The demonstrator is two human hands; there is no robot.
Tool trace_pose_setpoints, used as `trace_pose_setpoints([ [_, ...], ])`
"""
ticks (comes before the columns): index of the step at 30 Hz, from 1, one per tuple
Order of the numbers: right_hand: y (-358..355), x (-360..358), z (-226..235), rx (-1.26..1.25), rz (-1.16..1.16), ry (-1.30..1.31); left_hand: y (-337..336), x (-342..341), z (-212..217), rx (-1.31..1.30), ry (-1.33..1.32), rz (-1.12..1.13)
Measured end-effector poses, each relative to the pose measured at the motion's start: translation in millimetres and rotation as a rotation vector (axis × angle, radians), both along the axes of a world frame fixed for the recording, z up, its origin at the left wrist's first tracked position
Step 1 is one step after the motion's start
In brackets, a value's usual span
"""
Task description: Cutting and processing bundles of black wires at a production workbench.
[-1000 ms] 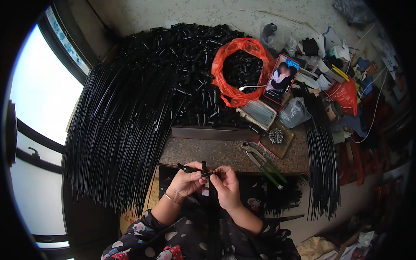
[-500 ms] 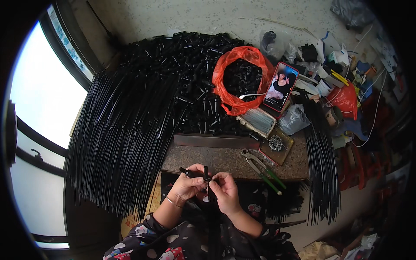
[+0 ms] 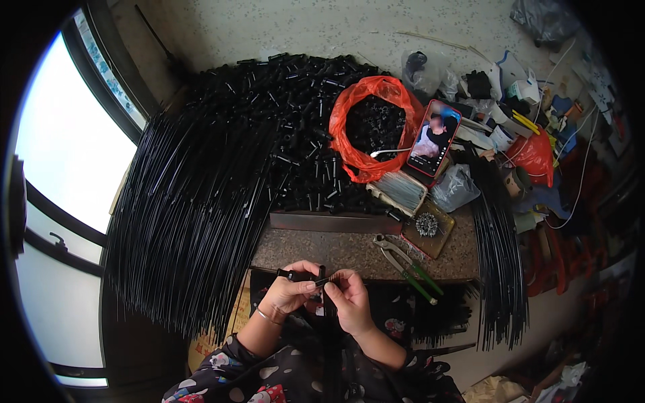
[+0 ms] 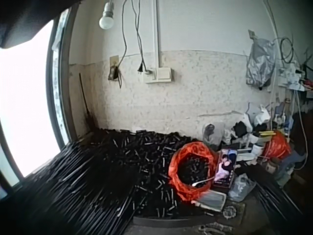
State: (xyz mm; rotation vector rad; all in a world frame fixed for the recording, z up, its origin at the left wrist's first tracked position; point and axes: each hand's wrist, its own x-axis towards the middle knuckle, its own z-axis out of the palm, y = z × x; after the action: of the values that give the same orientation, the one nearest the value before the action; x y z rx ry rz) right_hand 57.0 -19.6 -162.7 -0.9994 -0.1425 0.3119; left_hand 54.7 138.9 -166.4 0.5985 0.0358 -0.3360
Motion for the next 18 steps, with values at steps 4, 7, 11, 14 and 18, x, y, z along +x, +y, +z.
trace_pose_setpoints([
  [4, 1, 0, -1, -0.025, -0.049, 0.004, -1, 0, 1, -0.007, 0.044, 0.033],
  [7, 2, 0, -1, -0.003, -0.038, -0.003, -2, 0, 2, -0.007, 0.059, 0.052],
  [11, 1, 0, 1, -0.006, -0.046, 0.011, -2, -1, 4, -0.014, 0.020, 0.040],
  [14, 0, 1, 3, -0.009, -0.049, 0.008, -4, -4, 9, 0.043, 0.003, 0.085],
  [18, 1, -1, 4, -0.011, -0.088, 0.000, -14, -11, 18, 0.511, -0.247, 0.291],
])
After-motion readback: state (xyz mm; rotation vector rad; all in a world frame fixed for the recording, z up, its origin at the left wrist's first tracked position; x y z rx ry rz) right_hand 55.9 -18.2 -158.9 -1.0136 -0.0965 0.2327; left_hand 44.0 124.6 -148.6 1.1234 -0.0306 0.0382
